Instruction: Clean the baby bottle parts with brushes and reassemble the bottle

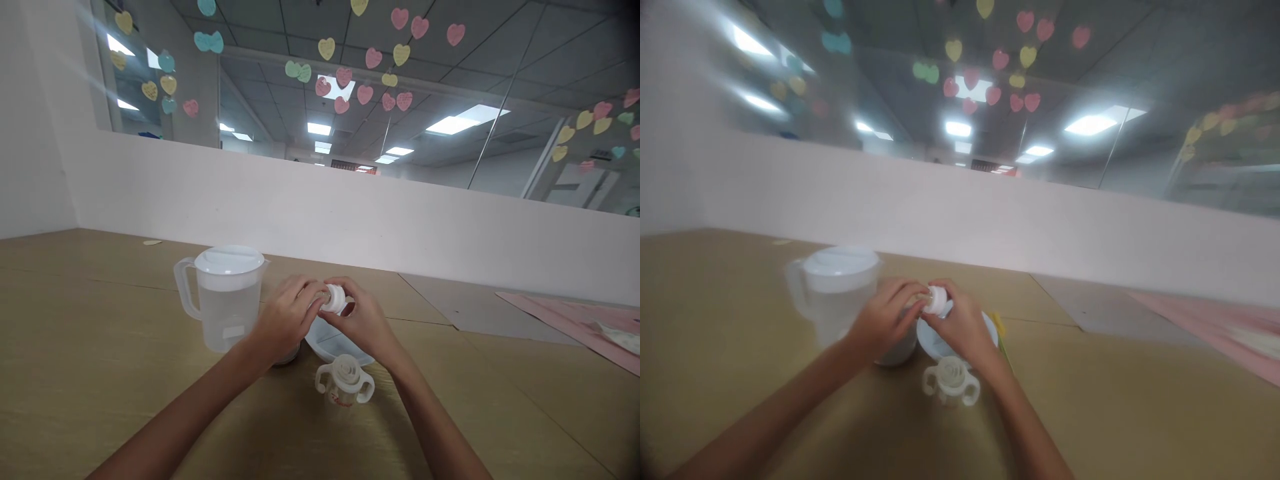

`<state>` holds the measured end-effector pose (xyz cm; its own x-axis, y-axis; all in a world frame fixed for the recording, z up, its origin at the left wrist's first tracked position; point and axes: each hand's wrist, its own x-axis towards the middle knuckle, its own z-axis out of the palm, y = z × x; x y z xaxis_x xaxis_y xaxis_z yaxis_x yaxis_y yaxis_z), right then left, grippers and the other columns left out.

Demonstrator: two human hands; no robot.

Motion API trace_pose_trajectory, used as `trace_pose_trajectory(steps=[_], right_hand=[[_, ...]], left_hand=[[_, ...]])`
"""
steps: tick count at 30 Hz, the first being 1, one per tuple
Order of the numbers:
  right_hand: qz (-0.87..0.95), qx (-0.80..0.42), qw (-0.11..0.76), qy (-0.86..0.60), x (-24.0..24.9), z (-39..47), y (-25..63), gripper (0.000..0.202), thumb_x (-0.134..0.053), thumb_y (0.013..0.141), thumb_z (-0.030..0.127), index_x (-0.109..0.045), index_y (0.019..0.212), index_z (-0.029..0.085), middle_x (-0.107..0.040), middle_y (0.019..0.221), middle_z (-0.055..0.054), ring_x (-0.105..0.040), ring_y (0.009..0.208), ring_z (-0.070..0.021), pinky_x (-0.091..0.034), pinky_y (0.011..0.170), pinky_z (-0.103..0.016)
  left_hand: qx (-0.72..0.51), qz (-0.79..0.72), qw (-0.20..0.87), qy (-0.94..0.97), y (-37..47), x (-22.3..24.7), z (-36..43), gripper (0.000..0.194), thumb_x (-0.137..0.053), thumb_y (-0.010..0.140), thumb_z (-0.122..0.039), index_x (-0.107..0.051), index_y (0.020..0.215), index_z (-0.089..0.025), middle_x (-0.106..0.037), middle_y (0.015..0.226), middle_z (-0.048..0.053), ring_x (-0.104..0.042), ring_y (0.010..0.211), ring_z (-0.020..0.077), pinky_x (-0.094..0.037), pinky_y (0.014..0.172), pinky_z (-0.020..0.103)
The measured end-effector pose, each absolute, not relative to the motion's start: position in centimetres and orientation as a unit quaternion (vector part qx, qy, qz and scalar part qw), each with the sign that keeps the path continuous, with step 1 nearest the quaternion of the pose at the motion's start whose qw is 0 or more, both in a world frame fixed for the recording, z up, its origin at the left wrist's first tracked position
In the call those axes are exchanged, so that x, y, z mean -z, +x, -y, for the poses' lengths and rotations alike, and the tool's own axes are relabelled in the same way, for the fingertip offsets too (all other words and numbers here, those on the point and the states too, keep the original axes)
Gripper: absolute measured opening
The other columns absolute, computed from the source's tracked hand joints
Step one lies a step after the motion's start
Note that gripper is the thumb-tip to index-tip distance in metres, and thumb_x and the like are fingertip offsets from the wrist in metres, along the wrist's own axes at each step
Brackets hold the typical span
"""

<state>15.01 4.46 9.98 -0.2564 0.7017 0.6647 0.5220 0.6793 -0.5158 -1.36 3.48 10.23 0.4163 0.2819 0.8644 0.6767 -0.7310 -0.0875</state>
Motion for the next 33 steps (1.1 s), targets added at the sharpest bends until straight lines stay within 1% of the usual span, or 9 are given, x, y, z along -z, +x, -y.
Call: trace_pose_trajectory(steps=[5,14,17,21,25,27,29,31,33], right_hand=[[0.767,0.135,0.494,-0.387,-9.4,-4.5,14.5,0.021,-0.053,0.068,0.019,-0.047,0.088,0.019,-0.054,0.086,-0.007,-0.052,0.079,-0.0218,-0.043,0.064,-0.032],[0.840,0.109,0.498,-0.184,-8.7,-7.0,16.4,0.022,-0.057,0.071,0.032,-0.055,0.090,0.021,-0.063,0.079,-0.005,-0.059,0.076,-0.0208,-0.047,0.072,-0.036],[0.834,0.138,0.504,-0.176,-8.2,-7.9,16.8,0.018,-0.058,0.072,0.032,-0.056,0.085,0.020,-0.063,0.075,-0.005,-0.059,0.073,-0.0202,-0.047,0.070,-0.035],[0.795,0.236,0.535,-0.163,-6.7,-8.5,17.2,0.022,-0.059,0.074,0.031,-0.058,0.092,0.019,-0.065,0.081,-0.008,-0.062,0.075,-0.0209,-0.048,0.069,-0.035],[0.804,0.255,0.486,-0.229,-5.9,-8.6,17.8,0.023,-0.056,0.075,0.035,-0.061,0.093,0.022,-0.066,0.088,-0.010,-0.062,0.082,-0.0223,-0.048,0.074,-0.036],[0.811,0.237,0.456,-0.279,-6.2,-8.5,18.3,0.025,-0.055,0.076,0.038,-0.062,0.093,0.021,-0.065,0.091,-0.011,-0.061,0.086,-0.0231,-0.047,0.078,-0.037],[0.799,0.230,0.455,-0.319,-7.0,-8.4,19.0,0.025,-0.055,0.076,0.039,-0.062,0.091,0.020,-0.064,0.091,-0.011,-0.059,0.086,-0.0229,-0.046,0.078,-0.036],[0.771,0.227,0.476,-0.356,-8.0,-8.3,19.6,0.023,-0.055,0.078,0.039,-0.062,0.085,0.019,-0.062,0.086,-0.009,-0.056,0.082,-0.0211,-0.045,0.075,-0.034],[0.735,0.223,0.503,-0.396,-9.0,-8.2,20.0,0.024,-0.053,0.081,0.040,-0.061,0.074,0.018,-0.056,0.079,-0.007,-0.052,0.075,-0.0188,-0.043,0.070,-0.032]], left_hand=[[0.441,0.247,0.206,-0.838,-1.0,-10.1,-2.9,0.013,-0.038,0.088,-0.011,-0.050,0.089,-0.017,-0.056,0.080,0.003,-0.052,0.073,0.0149,-0.043,0.067,0.026],[0.456,0.222,0.258,-0.822,0.3,-8.8,-1.5,0.017,-0.034,0.083,-0.006,-0.036,0.071,-0.019,-0.045,0.065,0.000,-0.041,0.058,0.0139,-0.033,0.053,0.026],[0.440,0.216,0.279,-0.826,0.2,-9.0,-1.5,0.020,-0.032,0.082,-0.004,-0.035,0.070,-0.019,-0.043,0.064,0.000,-0.040,0.058,0.0139,-0.032,0.054,0.027],[0.434,0.228,0.278,-0.826,-0.6,-10.0,-1.5,0.021,-0.034,0.083,-0.004,-0.035,0.068,-0.019,-0.042,0.062,-0.002,-0.040,0.056,0.0123,-0.032,0.053,0.025],[0.426,0.238,0.240,-0.839,-0.9,-10.2,-1.4,0.020,-0.037,0.083,-0.006,-0.038,0.068,-0.019,-0.046,0.062,-0.002,-0.043,0.055,0.0114,-0.036,0.053,0.024],[0.425,0.249,0.209,-0.845,-0.6,-10.0,-1.3,0.017,-0.036,0.087,-0.011,-0.044,0.074,-0.019,-0.054,0.069,0.000,-0.050,0.063,0.0132,-0.041,0.059,0.025],[0.426,0.257,0.168,-0.851,0.0,-9.9,-0.9,0.014,-0.036,0.090,-0.019,-0.049,0.095,-0.018,-0.061,0.093,0.007,-0.056,0.087,0.0181,-0.046,0.075,0.031],[0.422,0.274,0.126,-0.855,0.5,-9.7,-0.5,0.032,-0.039,0.090,-0.027,-0.039,0.120,-0.015,-0.051,0.122,0.016,-0.047,0.115,0.0244,-0.041,0.093,0.039],[0.395,0.294,0.071,-0.867,0.8,-9.3,-0.1,0.049,-0.043,0.088,-0.031,-0.029,0.131,-0.012,-0.041,0.134,0.020,-0.038,0.124,0.0280,-0.037,0.098,0.044]])
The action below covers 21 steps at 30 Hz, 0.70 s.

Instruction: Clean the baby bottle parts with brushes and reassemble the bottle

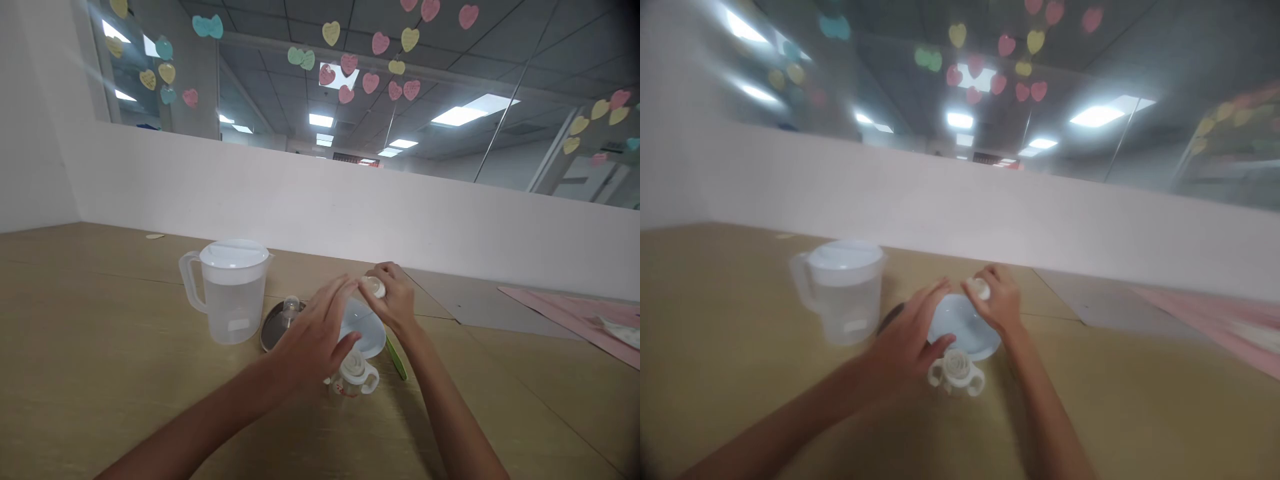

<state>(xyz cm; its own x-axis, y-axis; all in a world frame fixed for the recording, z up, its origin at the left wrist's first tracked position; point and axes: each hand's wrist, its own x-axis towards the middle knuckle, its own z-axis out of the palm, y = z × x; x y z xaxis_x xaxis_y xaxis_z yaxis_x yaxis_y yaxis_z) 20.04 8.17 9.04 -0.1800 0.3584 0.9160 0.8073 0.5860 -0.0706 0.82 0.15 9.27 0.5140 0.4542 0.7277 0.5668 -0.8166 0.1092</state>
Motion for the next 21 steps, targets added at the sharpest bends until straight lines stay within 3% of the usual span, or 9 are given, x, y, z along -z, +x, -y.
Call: trace_pose_trajectory(steps=[3,6,12,16,21], right_hand=[[0.712,0.174,0.517,-0.442,-10.5,-7.2,20.3,0.035,-0.048,0.085,0.042,-0.057,0.061,0.018,-0.045,0.072,-0.003,-0.046,0.067,-0.0163,-0.039,0.063,-0.030],[0.765,0.053,0.450,-0.458,-12.0,-5.1,20.1,0.037,-0.047,0.086,0.043,-0.060,0.062,0.018,-0.046,0.069,-0.002,-0.047,0.063,-0.0145,-0.038,0.059,-0.028],[0.879,-0.192,0.219,-0.378,-13.8,-1.2,19.6,0.016,-0.057,0.080,0.033,-0.070,0.077,0.024,-0.066,0.082,0.000,-0.059,0.078,-0.0172,-0.044,0.067,-0.027],[0.891,-0.234,0.189,-0.341,-13.2,-1.1,18.9,0.014,-0.063,0.075,0.028,-0.072,0.086,0.028,-0.067,0.084,0.001,-0.060,0.076,-0.0170,-0.046,0.066,-0.027],[0.909,-0.196,0.138,-0.342,-12.0,-2.3,18.6,0.019,-0.064,0.070,0.019,-0.073,0.084,0.029,-0.064,0.088,0.000,-0.058,0.078,-0.0158,-0.045,0.066,-0.025]], left_hand=[[0.300,0.310,-0.063,-0.900,1.1,-8.2,0.0,0.060,-0.055,0.082,-0.034,-0.032,0.132,-0.013,-0.048,0.129,0.018,-0.045,0.118,0.0294,-0.043,0.090,0.042],[0.239,0.312,-0.176,-0.903,1.3,-7.0,-0.6,0.073,-0.068,0.070,-0.038,-0.037,0.131,-0.014,-0.052,0.125,0.016,-0.052,0.110,0.0312,-0.046,0.083,0.039],[0.222,0.262,-0.337,-0.877,1.7,-5.8,-3.1,0.047,-0.072,0.064,-0.029,-0.055,0.107,-0.020,-0.062,0.101,0.003,-0.059,0.090,0.0221,-0.046,0.075,0.029],[0.209,0.245,-0.378,-0.868,1.4,-5.6,-4.0,0.038,-0.073,0.063,-0.030,-0.059,0.096,-0.019,-0.063,0.093,0.001,-0.059,0.087,0.0209,-0.045,0.072,0.027],[0.244,0.253,-0.382,-0.855,1.2,-5.8,-4.0,0.057,-0.077,0.055,-0.028,-0.057,0.108,-0.020,-0.060,0.111,0.004,-0.056,0.100,0.0253,-0.044,0.080,0.031]])
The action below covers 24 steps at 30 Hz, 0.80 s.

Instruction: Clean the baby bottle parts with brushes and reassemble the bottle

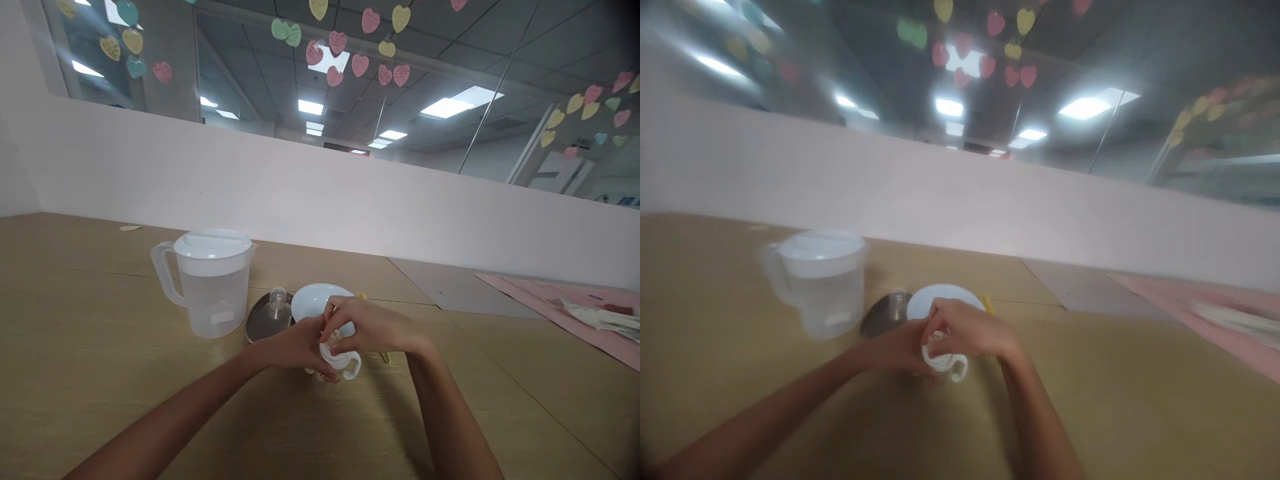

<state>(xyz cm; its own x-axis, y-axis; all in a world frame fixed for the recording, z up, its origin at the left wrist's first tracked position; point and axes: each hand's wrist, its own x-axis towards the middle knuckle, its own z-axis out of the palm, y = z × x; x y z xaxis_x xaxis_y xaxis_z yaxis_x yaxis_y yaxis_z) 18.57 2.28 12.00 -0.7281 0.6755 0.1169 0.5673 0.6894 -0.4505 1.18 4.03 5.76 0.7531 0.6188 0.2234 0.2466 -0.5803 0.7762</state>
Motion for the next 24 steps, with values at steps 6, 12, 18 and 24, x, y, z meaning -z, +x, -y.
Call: trace_pose_trajectory(steps=[6,12,18,24], right_hand=[[0.892,-0.225,0.125,-0.372,-11.5,-3.5,19.5,0.023,-0.063,0.067,0.015,-0.073,0.084,0.027,-0.068,0.081,0.002,-0.060,0.075,-0.0167,-0.045,0.066,-0.026],[0.894,-0.256,0.117,-0.347,-11.6,-3.3,19.5,0.041,-0.051,0.063,0.003,-0.073,0.088,0.028,-0.070,0.083,0.003,-0.062,0.078,-0.0170,-0.047,0.066,-0.025],[0.897,-0.264,0.123,-0.333,-11.4,-3.5,19.3,0.045,-0.046,0.059,-0.001,-0.074,0.081,0.027,-0.070,0.078,0.004,-0.063,0.075,-0.0165,-0.048,0.065,-0.024],[0.899,-0.275,0.112,-0.323,-11.0,-4.2,19.0,0.041,-0.043,0.063,-0.001,-0.074,0.072,0.024,-0.070,0.078,0.002,-0.064,0.076,-0.0156,-0.050,0.067,-0.024]], left_hand=[[-0.225,-0.273,0.433,0.829,1.2,-5.9,-4.2,0.071,-0.079,0.051,-0.027,-0.049,0.115,-0.020,-0.061,0.111,0.005,-0.057,0.098,0.0253,-0.045,0.077,0.031],[-0.239,-0.230,0.485,0.809,1.1,-5.4,-4.7,0.068,-0.080,0.050,-0.024,-0.052,0.112,-0.019,-0.061,0.109,0.005,-0.057,0.099,0.0251,-0.045,0.078,0.032],[-0.227,-0.205,0.527,0.793,1.0,-5.1,-5.1,0.066,-0.081,0.051,-0.023,-0.053,0.111,-0.018,-0.060,0.109,0.006,-0.056,0.102,0.0253,-0.045,0.082,0.035],[-0.242,-0.158,0.560,0.777,1.0,-5.1,-5.3,0.070,-0.082,0.049,-0.022,-0.051,0.112,-0.017,-0.056,0.116,0.007,-0.049,0.113,0.0257,-0.040,0.093,0.037]])
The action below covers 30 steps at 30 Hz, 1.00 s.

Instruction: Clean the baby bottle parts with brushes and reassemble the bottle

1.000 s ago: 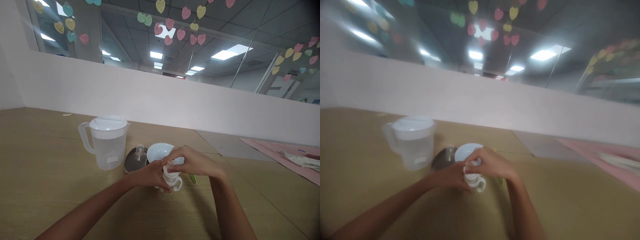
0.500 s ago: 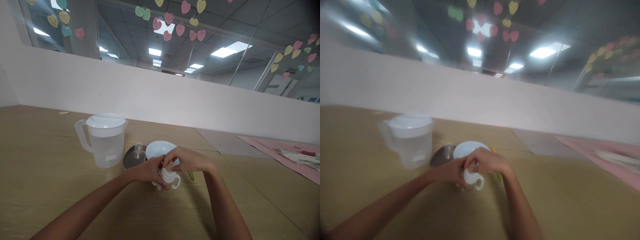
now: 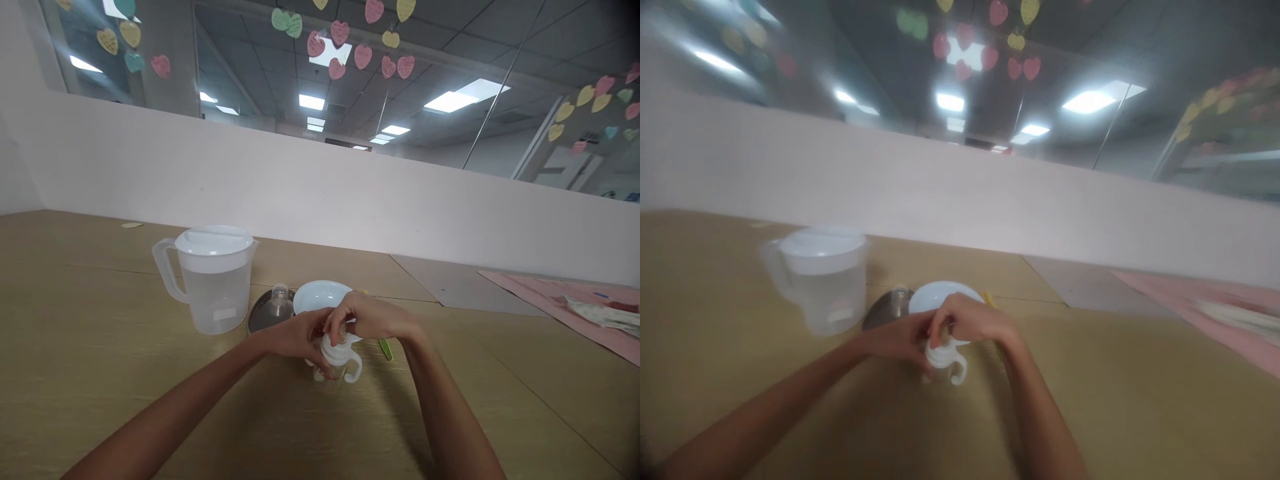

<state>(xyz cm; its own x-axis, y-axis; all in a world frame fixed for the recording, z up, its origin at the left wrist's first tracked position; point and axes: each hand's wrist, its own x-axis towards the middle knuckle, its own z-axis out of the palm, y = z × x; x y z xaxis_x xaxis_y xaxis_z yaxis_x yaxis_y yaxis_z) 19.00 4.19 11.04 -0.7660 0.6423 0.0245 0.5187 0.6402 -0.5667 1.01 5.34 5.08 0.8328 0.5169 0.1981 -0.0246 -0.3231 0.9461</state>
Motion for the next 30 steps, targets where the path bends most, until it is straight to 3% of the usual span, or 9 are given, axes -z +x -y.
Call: trace_pose_trajectory(steps=[10,15,20,30], right_hand=[[0.895,-0.287,0.110,-0.324,-10.9,-4.3,19.4,0.043,-0.044,0.064,-0.003,-0.073,0.080,0.024,-0.070,0.081,0.002,-0.064,0.080,-0.0167,-0.051,0.069,-0.026],[0.878,-0.309,0.108,-0.349,-11.1,-4.4,20.1,0.034,-0.056,0.067,0.007,-0.071,0.093,0.025,-0.069,0.092,0.001,-0.063,0.085,-0.0175,-0.051,0.072,-0.027],[0.864,-0.279,0.086,-0.411,-11.2,-4.1,19.9,0.025,-0.063,0.066,0.014,-0.069,0.089,0.022,-0.069,0.088,0.000,-0.063,0.079,-0.0158,-0.049,0.069,-0.023],[0.895,-0.237,0.085,-0.369,-11.4,-3.6,19.2,0.028,-0.050,0.065,0.001,-0.071,0.072,0.019,-0.069,0.075,0.001,-0.063,0.073,-0.0148,-0.046,0.065,-0.020]], left_hand=[[-0.233,-0.161,0.565,0.775,0.8,-5.1,-5.3,0.073,-0.080,0.052,-0.018,-0.049,0.117,-0.018,-0.056,0.117,0.007,-0.049,0.113,0.0265,-0.040,0.094,0.040],[-0.221,-0.152,0.571,0.776,0.6,-4.8,-5.6,0.074,-0.079,0.054,-0.018,-0.047,0.121,-0.018,-0.055,0.120,0.009,-0.051,0.112,0.0261,-0.039,0.094,0.039],[-0.219,-0.148,0.566,0.781,0.8,-4.6,-5.8,0.071,-0.081,0.052,-0.018,-0.050,0.116,-0.018,-0.057,0.116,0.008,-0.050,0.112,0.0263,-0.039,0.093,0.037],[-0.223,-0.158,0.562,0.780,0.9,-4.9,-5.6,0.077,-0.080,0.050,-0.018,-0.047,0.120,-0.019,-0.056,0.118,0.008,-0.048,0.114,0.0263,-0.038,0.095,0.038]])
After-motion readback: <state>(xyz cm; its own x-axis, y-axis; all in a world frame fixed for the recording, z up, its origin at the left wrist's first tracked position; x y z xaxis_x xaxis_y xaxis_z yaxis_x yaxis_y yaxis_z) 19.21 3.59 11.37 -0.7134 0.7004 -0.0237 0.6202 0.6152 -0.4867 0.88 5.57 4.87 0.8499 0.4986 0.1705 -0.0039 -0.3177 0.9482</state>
